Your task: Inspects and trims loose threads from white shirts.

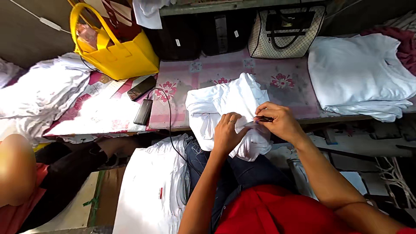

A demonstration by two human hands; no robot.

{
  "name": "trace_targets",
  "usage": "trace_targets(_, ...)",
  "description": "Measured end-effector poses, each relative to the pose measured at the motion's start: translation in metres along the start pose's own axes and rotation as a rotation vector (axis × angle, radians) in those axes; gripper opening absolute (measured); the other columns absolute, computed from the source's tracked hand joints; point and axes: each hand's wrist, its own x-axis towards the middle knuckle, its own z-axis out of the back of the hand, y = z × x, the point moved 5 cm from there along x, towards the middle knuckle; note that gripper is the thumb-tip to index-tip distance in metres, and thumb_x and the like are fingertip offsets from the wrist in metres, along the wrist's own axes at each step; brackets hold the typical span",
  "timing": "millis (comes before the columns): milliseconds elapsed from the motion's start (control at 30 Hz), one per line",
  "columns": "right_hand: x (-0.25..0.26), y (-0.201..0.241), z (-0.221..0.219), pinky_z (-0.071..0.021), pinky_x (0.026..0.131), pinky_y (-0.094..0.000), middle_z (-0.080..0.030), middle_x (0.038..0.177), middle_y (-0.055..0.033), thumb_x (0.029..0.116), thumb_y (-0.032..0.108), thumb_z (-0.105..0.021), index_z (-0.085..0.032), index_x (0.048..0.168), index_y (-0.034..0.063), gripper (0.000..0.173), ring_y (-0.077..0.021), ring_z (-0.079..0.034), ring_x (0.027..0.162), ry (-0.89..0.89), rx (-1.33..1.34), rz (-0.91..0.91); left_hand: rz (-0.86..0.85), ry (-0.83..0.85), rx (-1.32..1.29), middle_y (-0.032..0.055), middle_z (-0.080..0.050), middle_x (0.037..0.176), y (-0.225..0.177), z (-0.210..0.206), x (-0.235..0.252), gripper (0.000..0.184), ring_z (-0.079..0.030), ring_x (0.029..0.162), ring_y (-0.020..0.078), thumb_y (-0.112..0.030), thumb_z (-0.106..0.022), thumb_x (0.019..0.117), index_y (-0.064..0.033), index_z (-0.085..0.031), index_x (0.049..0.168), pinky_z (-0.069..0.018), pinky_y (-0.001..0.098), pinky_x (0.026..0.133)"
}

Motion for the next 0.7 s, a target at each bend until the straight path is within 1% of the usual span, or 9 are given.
trace_targets(167, 0.013, 0.024, -0.016, -0.0496, 0.052, -0.0494, -0.070, 0.086, -0.0149, 0.0857, 0.005, -0.074, -0.070, 0.096, 0.0023, 0.012, -0.0313, -0.068, 0.066, -0.146, -0.277, 0.033, 0.140, -0.229, -0.262, 0.0133, -0.073, 0.085, -0.004, 0.015, 0.002, 0.009, -0.072, 0.077, 0.0154, -0.001, -0.071, 0.0877, 0.0065, -0.073, 0.093, -0.0604, 0.0313, 0.075)
trace_targets(233, 0.015, 0.002, -0.033, -0.0498, 0.050, -0.0519, -0.067, 0.094, -0.0175, 0.0857, 0.009, -0.077, -0.068, 0.102, 0.0018, 0.020, -0.0348, -0.067, 0.066, -0.127, -0.337, -0.023, 0.189, -0.388, -0.393, 0.0098, -0.072, 0.085, -0.004, 0.023, -0.005, 0.009, -0.071, 0.077, 0.0094, 0.003, -0.074, 0.0833, 0.0064, -0.070, 0.091, -0.0614, 0.0268, 0.074)
trace_targets(300, 0.010, -0.024, -0.037, -0.0523, 0.056, -0.0574, -0.067, 0.101, -0.0214, 0.0799, -0.004, -0.074, -0.068, 0.103, -0.0012, 0.025, -0.0394, -0.068, 0.075, -0.129, -0.261, -0.127, 0.137, -0.591, -0.361, 0.0081, -0.068, 0.087, 0.007, 0.030, -0.017, 0.011, -0.069, 0.080, 0.0082, 0.007, -0.073, 0.0786, 0.0052, -0.065, 0.086, -0.0609, 0.0249, 0.072)
trace_targets(367, 0.003, -0.028, -0.026, -0.0549, 0.068, -0.0491, -0.065, 0.098, -0.0199, 0.0768, -0.011, -0.070, -0.066, 0.097, -0.0042, 0.022, -0.0319, -0.066, 0.083, -0.154, -0.051, -0.165, 0.063, -0.678, -0.258, 0.0095, -0.063, 0.090, 0.026, 0.027, -0.031, 0.010, -0.066, 0.081, 0.0107, 0.010, -0.069, 0.0779, 0.0024, -0.063, 0.079, -0.0588, 0.0229, 0.069)
trace_targets(433, -0.005, -0.017, -0.022, -0.0474, 0.065, -0.0267, -0.057, 0.093, -0.0113, 0.0757, -0.012, -0.066, -0.057, 0.083, -0.0010, 0.016, -0.0138, -0.055, 0.078, -0.145, 0.212, -0.135, 0.051, -0.631, -0.179, 0.0154, -0.065, 0.096, 0.037, 0.014, -0.043, 0.008, -0.066, 0.087, 0.0162, 0.009, -0.067, 0.0833, 0.0034, -0.068, 0.079, -0.0578, 0.0262, 0.077)
trace_targets(500, -0.007, -0.012, -0.027, -0.0483, 0.067, -0.0198, -0.058, 0.097, -0.0087, 0.0779, -0.011, -0.063, -0.059, 0.075, 0.0013, 0.013, -0.0075, -0.054, 0.080, -0.073, 0.300, -0.122, 0.149, -0.518, -0.112, 0.0237, -0.066, 0.107, 0.042, -0.001, -0.046, 0.012, -0.067, 0.087, 0.0215, 0.007, -0.068, 0.0861, 0.0067, -0.075, 0.096, -0.0585, 0.0301, 0.078)
trace_targets(533, -0.007, -0.016, -0.033, -0.0525, 0.069, -0.0244, -0.060, 0.100, -0.0093, 0.0810, -0.009, -0.064, -0.067, 0.076, 0.0026, 0.013, -0.0102, -0.058, 0.083, -0.013, 0.233, -0.147, 0.240, -0.435, -0.124, 0.0265, -0.065, 0.114, 0.046, -0.008, -0.044, 0.023, -0.068, 0.086, 0.0230, 0.006, -0.069, 0.0867, 0.0081, -0.074, 0.109, -0.0596, 0.0315, 0.076)
trace_targets(633, -0.012, -0.041, -0.053, -0.0524, 0.077, -0.0553, -0.065, 0.109, -0.0137, 0.0909, 0.005, -0.071, -0.082, 0.108, 0.0175, 0.023, -0.0301, -0.064, 0.094, 0.239, -0.038, -0.352, 0.540, -0.158, -0.345, 0.0294, -0.049, 0.139, 0.058, -0.021, -0.043, 0.063, -0.067, 0.096, 0.0246, 0.006, -0.072, 0.0858, 0.0082, -0.050, 0.145, -0.0598, 0.0342, 0.082)
trace_targets(700, -0.020, -0.044, -0.052, -0.0502, 0.079, -0.0567, -0.064, 0.109, -0.0135, 0.0919, 0.018, -0.076, -0.076, 0.124, 0.0213, 0.032, -0.0312, -0.062, 0.095, 0.330, -0.043, -0.422, 0.566, -0.121, -0.390, 0.0290, -0.050, 0.136, 0.057, -0.013, -0.047, 0.062, -0.068, 0.100, 0.0239, 0.006, -0.072, 0.0851, 0.0081, -0.051, 0.144, -0.0606, 0.0332, 0.086)
